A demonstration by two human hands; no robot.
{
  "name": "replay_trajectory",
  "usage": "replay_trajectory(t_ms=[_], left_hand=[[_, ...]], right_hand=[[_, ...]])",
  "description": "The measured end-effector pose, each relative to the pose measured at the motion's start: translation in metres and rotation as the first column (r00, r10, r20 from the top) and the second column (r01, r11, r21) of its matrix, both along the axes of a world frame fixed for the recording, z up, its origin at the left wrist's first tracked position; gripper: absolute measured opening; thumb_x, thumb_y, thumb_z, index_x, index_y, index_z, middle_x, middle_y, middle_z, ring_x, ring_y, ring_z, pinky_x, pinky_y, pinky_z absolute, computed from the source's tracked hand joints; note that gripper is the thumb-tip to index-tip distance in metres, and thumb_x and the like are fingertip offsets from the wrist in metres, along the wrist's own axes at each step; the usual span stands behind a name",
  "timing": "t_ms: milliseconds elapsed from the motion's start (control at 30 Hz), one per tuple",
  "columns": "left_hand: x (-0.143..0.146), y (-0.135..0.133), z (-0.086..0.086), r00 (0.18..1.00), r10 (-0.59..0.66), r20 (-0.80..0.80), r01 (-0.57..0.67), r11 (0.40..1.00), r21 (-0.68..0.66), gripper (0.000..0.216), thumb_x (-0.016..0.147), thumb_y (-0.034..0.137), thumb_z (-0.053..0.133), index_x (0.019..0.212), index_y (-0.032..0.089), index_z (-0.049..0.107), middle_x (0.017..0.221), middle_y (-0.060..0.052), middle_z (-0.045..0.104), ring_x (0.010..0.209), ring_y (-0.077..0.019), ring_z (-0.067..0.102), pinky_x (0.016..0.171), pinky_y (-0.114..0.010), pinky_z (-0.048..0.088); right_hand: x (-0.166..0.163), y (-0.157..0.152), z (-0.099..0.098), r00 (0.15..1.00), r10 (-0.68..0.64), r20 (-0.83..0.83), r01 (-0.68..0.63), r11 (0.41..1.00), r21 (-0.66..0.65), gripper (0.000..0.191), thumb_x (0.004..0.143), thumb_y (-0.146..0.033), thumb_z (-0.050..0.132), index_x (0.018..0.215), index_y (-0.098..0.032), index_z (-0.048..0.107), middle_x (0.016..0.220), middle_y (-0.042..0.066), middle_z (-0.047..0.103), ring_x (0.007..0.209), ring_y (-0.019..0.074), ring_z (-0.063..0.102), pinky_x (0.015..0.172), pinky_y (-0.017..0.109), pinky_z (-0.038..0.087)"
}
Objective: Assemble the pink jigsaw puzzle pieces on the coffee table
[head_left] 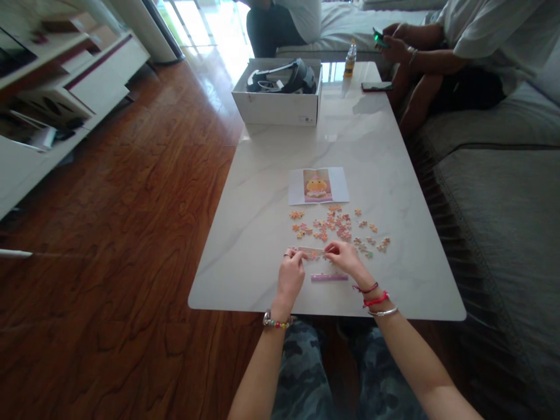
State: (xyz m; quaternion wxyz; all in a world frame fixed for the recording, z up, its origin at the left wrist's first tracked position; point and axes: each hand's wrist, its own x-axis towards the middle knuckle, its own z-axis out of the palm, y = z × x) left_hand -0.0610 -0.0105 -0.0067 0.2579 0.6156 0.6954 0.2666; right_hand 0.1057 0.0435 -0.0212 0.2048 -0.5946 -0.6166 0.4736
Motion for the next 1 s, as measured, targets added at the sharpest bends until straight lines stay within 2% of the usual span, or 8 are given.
replay_trajectory(t_ms=[167,333,433,500,600,767,867,1000], left_hand=[[0.011,0.002,-0.006,0.998,-0.068,0.002,0.068,0.997,0.029,0.021,0.079,0.013,0.041,0.083,0.017,0.062,0.086,-0.005,0.053,0.077,-0.0135,0.055,0.077,-0.029,0.046],[0.021,0.002,-0.014,0.965,-0.029,0.260,0.036,0.999,-0.024,0.017,0.078,0.027,0.051,0.085,0.016,0.061,0.085,-0.003,0.052,0.064,-0.0086,0.055,0.065,-0.025,0.048],[0.023,0.006,-0.015,0.944,-0.011,0.329,0.036,0.997,-0.068,0.014,0.079,0.024,0.050,0.080,0.014,0.060,0.081,-0.002,0.052,0.063,-0.0082,0.055,0.060,-0.022,0.048],[0.021,0.010,-0.013,0.965,-0.045,0.257,0.064,0.996,-0.067,0.013,0.079,0.020,0.048,0.074,0.015,0.059,0.077,-0.002,0.053,0.066,-0.0094,0.055,0.063,-0.023,0.047],[0.015,0.015,-0.008,0.978,-0.205,0.048,0.208,0.975,-0.073,0.012,0.079,0.018,0.049,0.075,0.017,0.060,0.079,-0.002,0.053,0.073,-0.0114,0.054,0.070,-0.025,0.045],[0.007,0.027,0.003,0.869,-0.441,-0.226,0.402,0.894,-0.200,0.017,0.082,0.023,0.045,0.084,0.019,0.061,0.088,-0.004,0.052,0.071,-0.0109,0.054,0.066,-0.021,0.042],[0.008,0.032,0.005,0.827,-0.503,-0.253,0.461,0.863,-0.207,0.017,0.083,0.025,0.045,0.083,0.020,0.061,0.087,-0.003,0.052,0.069,-0.0110,0.054,0.064,-0.021,0.042],[0.008,0.033,0.004,0.844,-0.502,-0.189,0.486,0.865,-0.127,0.019,0.084,0.025,0.042,0.084,0.020,0.061,0.084,-0.002,0.051,0.069,-0.0101,0.053,0.064,-0.021,0.041]], right_hand=[[-0.005,-0.004,-0.008,1.000,-0.024,0.019,0.023,0.998,0.056,0.003,0.061,-0.019,0.062,0.064,-0.017,0.062,0.060,0.001,0.063,0.056,0.0127,0.056,0.055,0.024,0.044],[-0.003,-0.012,-0.013,0.911,-0.202,-0.359,0.136,0.970,-0.200,0.021,0.059,-0.033,0.065,0.067,-0.015,0.058,0.056,0.000,0.059,0.050,0.0107,0.052,0.049,0.024,0.043],[-0.003,-0.020,-0.009,0.865,-0.224,-0.449,0.114,0.959,-0.259,0.026,0.058,-0.037,0.067,0.067,-0.014,0.058,0.055,0.000,0.058,0.050,0.0102,0.052,0.048,0.023,0.043],[0.001,-0.023,-0.003,0.896,-0.169,-0.411,0.087,0.973,-0.212,0.025,0.060,-0.036,0.066,0.071,-0.014,0.059,0.060,0.001,0.061,0.052,0.0114,0.054,0.050,0.024,0.044],[0.010,-0.017,0.005,0.967,-0.040,-0.251,0.035,0.999,-0.024,0.023,0.066,-0.032,0.062,0.082,-0.016,0.062,0.071,0.004,0.065,0.060,0.0141,0.058,0.055,0.026,0.046],[0.025,0.012,0.012,0.987,0.026,0.156,-0.078,0.938,0.339,0.012,0.073,-0.015,0.054,0.080,-0.017,0.064,0.081,0.007,0.065,0.075,0.0173,0.059,0.072,0.031,0.046],[0.024,0.018,0.015,0.961,0.126,0.245,-0.216,0.896,0.388,0.018,0.072,-0.008,0.053,0.083,-0.016,0.064,0.087,0.008,0.064,0.087,0.0194,0.058,0.079,0.033,0.044],[0.015,0.001,0.019,0.958,0.268,0.101,-0.286,0.894,0.346,0.020,0.074,-0.018,0.056,0.093,-0.019,0.062,0.092,0.006,0.063,0.081,0.0159,0.059,0.074,0.029,0.047]])
